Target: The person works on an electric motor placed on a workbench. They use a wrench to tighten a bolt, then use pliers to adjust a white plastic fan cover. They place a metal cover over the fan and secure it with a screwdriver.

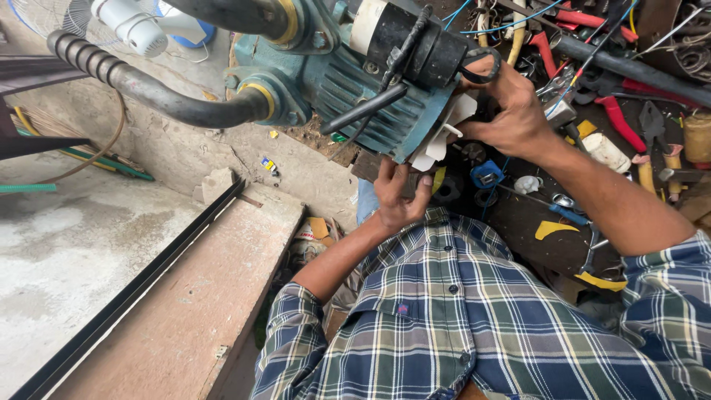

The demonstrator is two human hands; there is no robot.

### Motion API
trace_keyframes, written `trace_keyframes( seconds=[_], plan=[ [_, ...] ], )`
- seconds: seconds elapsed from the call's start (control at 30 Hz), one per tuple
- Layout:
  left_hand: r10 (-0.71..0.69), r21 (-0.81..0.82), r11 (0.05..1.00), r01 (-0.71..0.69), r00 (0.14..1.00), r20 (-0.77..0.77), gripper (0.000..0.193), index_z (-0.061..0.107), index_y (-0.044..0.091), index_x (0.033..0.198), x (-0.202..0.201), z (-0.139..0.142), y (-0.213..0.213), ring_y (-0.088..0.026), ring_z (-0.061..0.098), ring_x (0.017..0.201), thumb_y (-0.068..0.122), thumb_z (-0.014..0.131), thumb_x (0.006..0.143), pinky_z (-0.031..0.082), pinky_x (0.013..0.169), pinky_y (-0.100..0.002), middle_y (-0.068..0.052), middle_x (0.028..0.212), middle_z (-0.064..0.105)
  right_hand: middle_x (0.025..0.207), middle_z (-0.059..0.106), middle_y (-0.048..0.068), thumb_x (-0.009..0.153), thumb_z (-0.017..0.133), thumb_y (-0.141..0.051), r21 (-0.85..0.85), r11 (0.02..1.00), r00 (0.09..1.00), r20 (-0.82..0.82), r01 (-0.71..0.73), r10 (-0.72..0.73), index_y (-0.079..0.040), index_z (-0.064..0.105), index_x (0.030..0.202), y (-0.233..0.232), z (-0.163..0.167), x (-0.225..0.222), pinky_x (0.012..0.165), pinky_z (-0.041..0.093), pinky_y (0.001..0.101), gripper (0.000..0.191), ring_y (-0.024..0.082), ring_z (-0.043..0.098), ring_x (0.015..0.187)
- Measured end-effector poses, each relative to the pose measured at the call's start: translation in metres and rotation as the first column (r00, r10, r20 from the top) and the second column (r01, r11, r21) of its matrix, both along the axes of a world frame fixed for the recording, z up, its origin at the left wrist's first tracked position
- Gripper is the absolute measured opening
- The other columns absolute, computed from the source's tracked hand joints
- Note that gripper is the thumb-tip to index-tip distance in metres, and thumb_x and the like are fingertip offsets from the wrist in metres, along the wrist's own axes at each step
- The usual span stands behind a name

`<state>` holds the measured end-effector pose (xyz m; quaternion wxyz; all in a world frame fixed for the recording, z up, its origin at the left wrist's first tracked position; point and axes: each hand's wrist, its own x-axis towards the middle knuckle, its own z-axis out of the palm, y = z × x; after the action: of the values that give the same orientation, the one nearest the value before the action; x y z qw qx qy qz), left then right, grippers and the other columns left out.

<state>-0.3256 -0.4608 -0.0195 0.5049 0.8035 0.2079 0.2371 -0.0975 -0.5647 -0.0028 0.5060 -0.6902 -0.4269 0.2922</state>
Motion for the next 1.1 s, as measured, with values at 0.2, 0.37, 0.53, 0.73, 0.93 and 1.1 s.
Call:
trace_keyframes(
  seconds=[0.2, 0.37, 0.53, 0.73, 0.93, 1.1],
  plan=[
    [0.002, 0.033, 0.999, 0.000, 0.997, -0.074, 0.029, 0.063, -0.003, 0.117, -0.011, -0.009, 0.004, -0.036, 0.064, 0.092, -0.001, 0.071, 0.089, 0.052, 0.073, -0.045, -0.022, 0.106, 0.061, 0.137, 0.055, 0.018, 0.079, 0.096, -0.020, 0.064, 0.970, 0.941, 0.235, 0.234, -0.242, 0.001, 0.059, 0.132, -0.020, -0.002, -0.040, 0.109, 0.053, 0.0437, 0.068, 0.034, 0.059, 0.129],
    [-0.047, 0.095, 0.995, 0.040, 0.997, 0.066, 0.035, 0.057, -0.001, 0.127, -0.024, 0.000, 0.039, -0.029, 0.071, 0.089, -0.010, 0.063, 0.094, 0.058, 0.074, -0.036, -0.018, 0.105, 0.068, 0.131, 0.062, 0.015, 0.102, 0.084, -0.014, 0.014, 0.861, 0.817, 0.308, 0.508, -0.487, 0.000, 0.060, 0.131, -0.071, -0.012, -0.065, 0.104, 0.054, 0.0374, 0.040, 0.030, 0.064, 0.120],
    [-0.180, 0.335, 0.935, 0.116, 0.970, 0.165, 0.038, 0.054, 0.000, 0.131, -0.025, 0.030, 0.082, -0.023, 0.071, 0.082, -0.013, 0.060, 0.096, 0.055, 0.073, -0.032, -0.012, 0.091, 0.075, 0.125, 0.062, 0.016, 0.117, 0.076, -0.010, 0.018, 0.648, 0.615, 0.295, 0.761, -0.731, 0.002, 0.062, 0.128, -0.156, -0.012, -0.087, 0.100, 0.052, 0.0340, 0.022, 0.023, 0.062, 0.101],
    [-0.409, 0.374, 0.868, 0.326, 0.897, 0.168, 0.033, 0.052, 0.001, 0.129, 0.001, 0.057, 0.089, -0.021, 0.068, 0.079, -0.010, 0.058, 0.098, 0.051, 0.074, -0.033, -0.008, 0.090, 0.075, 0.113, 0.068, 0.012, 0.111, 0.076, -0.007, -0.172, 0.546, 0.563, 0.420, 0.820, -0.712, 0.001, 0.070, 0.114, -0.209, -0.010, -0.154, 0.098, 0.053, 0.0341, 0.011, 0.027, 0.067, 0.107],
    [-0.682, 0.296, 0.677, 0.674, 0.726, -0.094, 0.041, 0.062, 0.011, 0.128, 0.025, 0.042, 0.051, -0.025, 0.068, 0.081, 0.000, 0.075, 0.091, 0.054, 0.072, -0.035, -0.009, 0.097, 0.069, 0.113, 0.069, 0.010, 0.088, 0.083, -0.009, -0.263, 0.652, 0.671, 0.530, 0.711, -0.518, -0.004, 0.075, 0.114, -0.170, -0.036, -0.198, 0.094, 0.053, 0.0413, 0.028, 0.030, 0.063, 0.108],
    [-0.735, 0.323, 0.544, 0.774, 0.625, -0.261, 0.046, 0.061, 0.010, 0.130, 0.016, 0.032, 0.025, -0.033, 0.061, 0.112, 0.013, 0.079, 0.087, 0.053, 0.091, -0.043, -0.011, 0.127, 0.061, 0.112, 0.069, 0.005, 0.088, 0.082, -0.011, -0.176, 0.781, 0.732, 0.516, 0.599, -0.445, -0.008, 0.077, 0.113, -0.122, -0.047, -0.211, 0.093, 0.051, 0.0393, 0.026, 0.024, 0.062, 0.108]
  ],
)
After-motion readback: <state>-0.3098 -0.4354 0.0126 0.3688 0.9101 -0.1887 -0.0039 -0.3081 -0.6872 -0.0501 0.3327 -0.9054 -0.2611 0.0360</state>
